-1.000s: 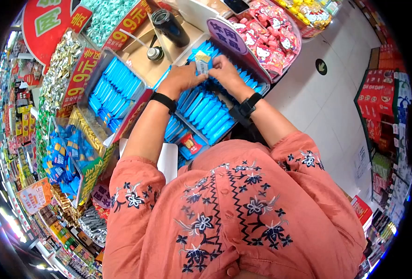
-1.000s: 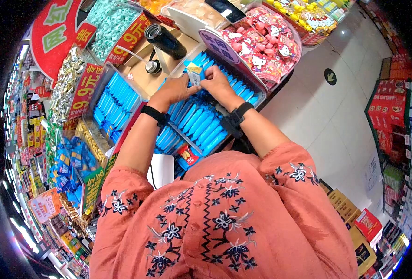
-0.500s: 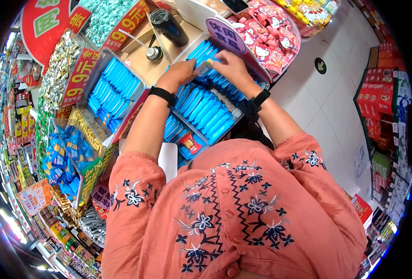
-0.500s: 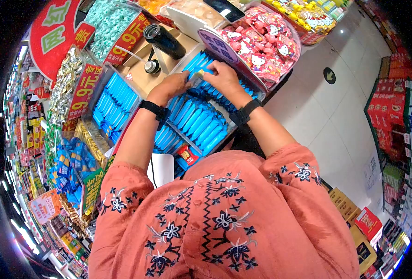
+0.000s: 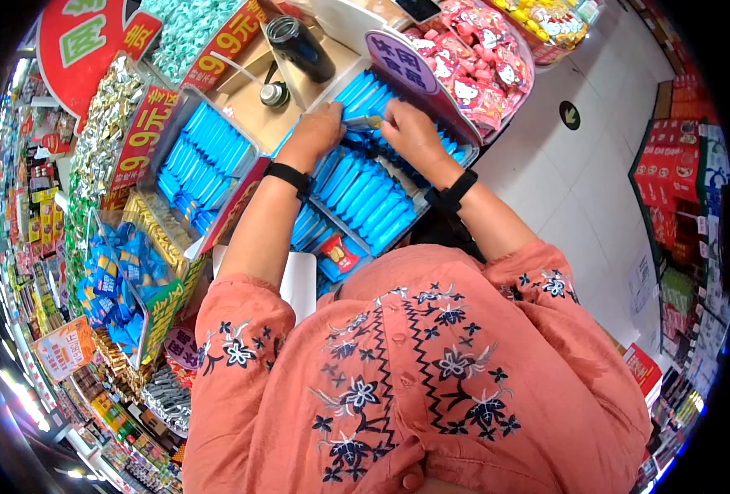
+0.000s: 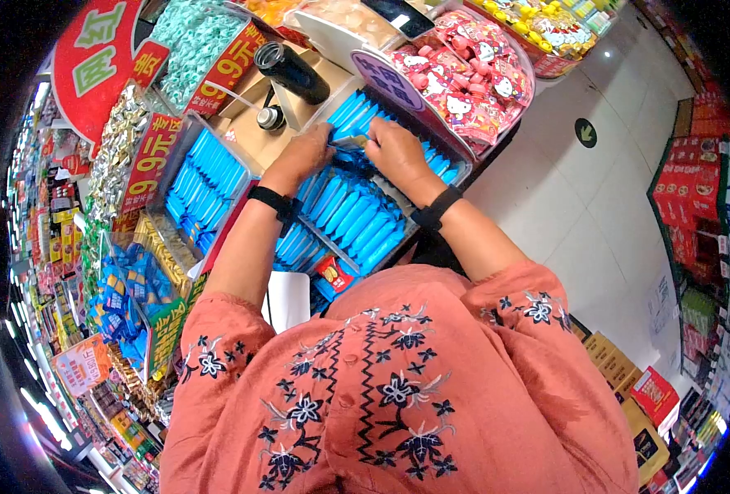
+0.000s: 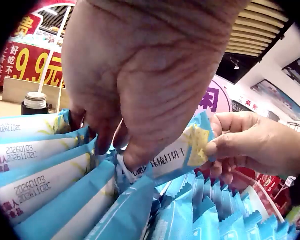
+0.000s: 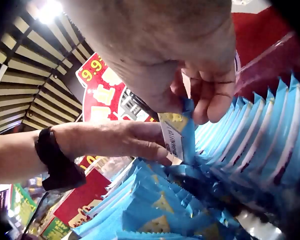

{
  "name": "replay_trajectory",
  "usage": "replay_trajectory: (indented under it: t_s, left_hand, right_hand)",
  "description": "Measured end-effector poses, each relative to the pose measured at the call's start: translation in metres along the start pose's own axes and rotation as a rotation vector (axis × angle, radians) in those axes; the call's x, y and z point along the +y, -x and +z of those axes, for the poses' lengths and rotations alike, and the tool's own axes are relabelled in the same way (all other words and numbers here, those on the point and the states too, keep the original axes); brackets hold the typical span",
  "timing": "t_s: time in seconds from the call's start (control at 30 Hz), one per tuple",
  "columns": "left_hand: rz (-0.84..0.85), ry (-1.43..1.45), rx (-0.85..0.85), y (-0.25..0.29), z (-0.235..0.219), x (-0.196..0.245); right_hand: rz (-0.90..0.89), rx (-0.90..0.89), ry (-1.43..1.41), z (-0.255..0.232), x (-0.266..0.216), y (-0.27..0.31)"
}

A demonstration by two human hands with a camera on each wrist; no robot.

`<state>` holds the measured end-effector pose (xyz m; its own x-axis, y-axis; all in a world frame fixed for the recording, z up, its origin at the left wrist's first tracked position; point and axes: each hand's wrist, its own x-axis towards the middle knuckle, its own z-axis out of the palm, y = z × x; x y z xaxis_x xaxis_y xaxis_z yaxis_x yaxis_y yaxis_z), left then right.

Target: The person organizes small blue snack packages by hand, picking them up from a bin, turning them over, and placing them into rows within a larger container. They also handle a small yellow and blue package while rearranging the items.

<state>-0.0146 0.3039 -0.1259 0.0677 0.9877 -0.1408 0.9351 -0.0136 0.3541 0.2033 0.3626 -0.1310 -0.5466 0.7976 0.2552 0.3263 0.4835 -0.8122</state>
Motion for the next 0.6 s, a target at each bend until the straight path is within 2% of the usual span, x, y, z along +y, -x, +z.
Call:
replay_trajectory:
  t_s: [0.2,0.4,0.5,0.6]
  left_hand:
    - [-0.026,-0.026,0.0,-0.002,0.005,-0.002]
    - [0.119,-0.091,0.2,0.004,0.008,0.002]
    - [0.216,-0.06,0.262,0.008,0.002,0.011]
    - [0.201,-0.079,0.251,0.015,-0.003,0.025]
  right_hand:
    - [0.003,-0.072,0.23,0.02,-0.003,0.005]
    - [-0.009,-0.234,0.349,0.034,-0.005,0.01]
    - [0.016,-0.232,0.288,0.036,-0.002,0.01]
    - [0.036,-0.197,0.201,0.033,-0.007,0.007]
